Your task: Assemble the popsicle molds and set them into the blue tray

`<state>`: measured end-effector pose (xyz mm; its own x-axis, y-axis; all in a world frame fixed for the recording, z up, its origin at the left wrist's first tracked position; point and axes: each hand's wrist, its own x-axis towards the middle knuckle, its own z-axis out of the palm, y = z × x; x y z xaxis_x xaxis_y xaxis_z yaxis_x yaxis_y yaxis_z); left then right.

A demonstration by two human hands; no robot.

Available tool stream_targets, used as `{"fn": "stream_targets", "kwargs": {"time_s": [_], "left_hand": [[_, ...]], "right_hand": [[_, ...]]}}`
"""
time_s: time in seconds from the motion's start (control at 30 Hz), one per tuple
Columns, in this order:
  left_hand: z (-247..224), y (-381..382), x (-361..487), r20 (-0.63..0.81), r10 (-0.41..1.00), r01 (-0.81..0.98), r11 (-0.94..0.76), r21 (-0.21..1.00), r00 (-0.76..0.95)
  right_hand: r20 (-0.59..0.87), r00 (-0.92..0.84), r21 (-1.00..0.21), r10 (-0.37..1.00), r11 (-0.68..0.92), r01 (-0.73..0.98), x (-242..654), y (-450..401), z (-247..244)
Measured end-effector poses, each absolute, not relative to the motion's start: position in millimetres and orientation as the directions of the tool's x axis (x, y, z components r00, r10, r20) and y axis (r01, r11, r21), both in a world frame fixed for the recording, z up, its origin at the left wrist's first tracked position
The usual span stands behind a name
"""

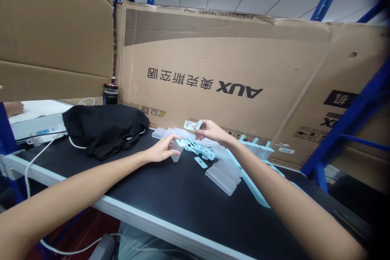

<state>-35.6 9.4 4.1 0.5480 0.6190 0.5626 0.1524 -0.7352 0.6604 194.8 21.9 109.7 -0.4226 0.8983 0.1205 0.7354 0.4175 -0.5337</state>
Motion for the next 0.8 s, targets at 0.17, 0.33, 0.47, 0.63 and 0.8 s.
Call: {"fn": "stream_targets", "kwargs": {"time_s": [0.17, 0.33, 0.47, 0.63, 0.8], "left_hand": [[1, 13, -35, 0.571, 0.621, 0.083, -0.712, 0.697, 0.537], [5, 6, -36, 0.565, 0.678, 0.109, -0.68, 0.726, 0.471], [8, 2, -36, 0.55, 0.713, 0.139, -0.656, 0.742, 0.435], [5, 6, -35, 0.513, 0.744, 0.123, -0.61, 0.782, 0.428], [1, 8, -34, 0.501, 0.721, 0.056, -0.594, 0.802, 0.478]], "right_hand": [[0.297, -0.609, -0.674, 0.736, 0.613, 0.412, 165, 1, 110], [0.333, -0.62, -0.533, 0.711, 0.684, 0.498, 156, -3, 111], [0.365, -0.602, -0.431, 0.71, 0.702, 0.567, 158, -4, 115], [0.393, -0.582, -0.452, 0.712, 0.701, 0.552, 161, -1, 114], [0.297, -0.653, -0.353, 0.696, 0.716, 0.603, 161, 2, 111]]}}
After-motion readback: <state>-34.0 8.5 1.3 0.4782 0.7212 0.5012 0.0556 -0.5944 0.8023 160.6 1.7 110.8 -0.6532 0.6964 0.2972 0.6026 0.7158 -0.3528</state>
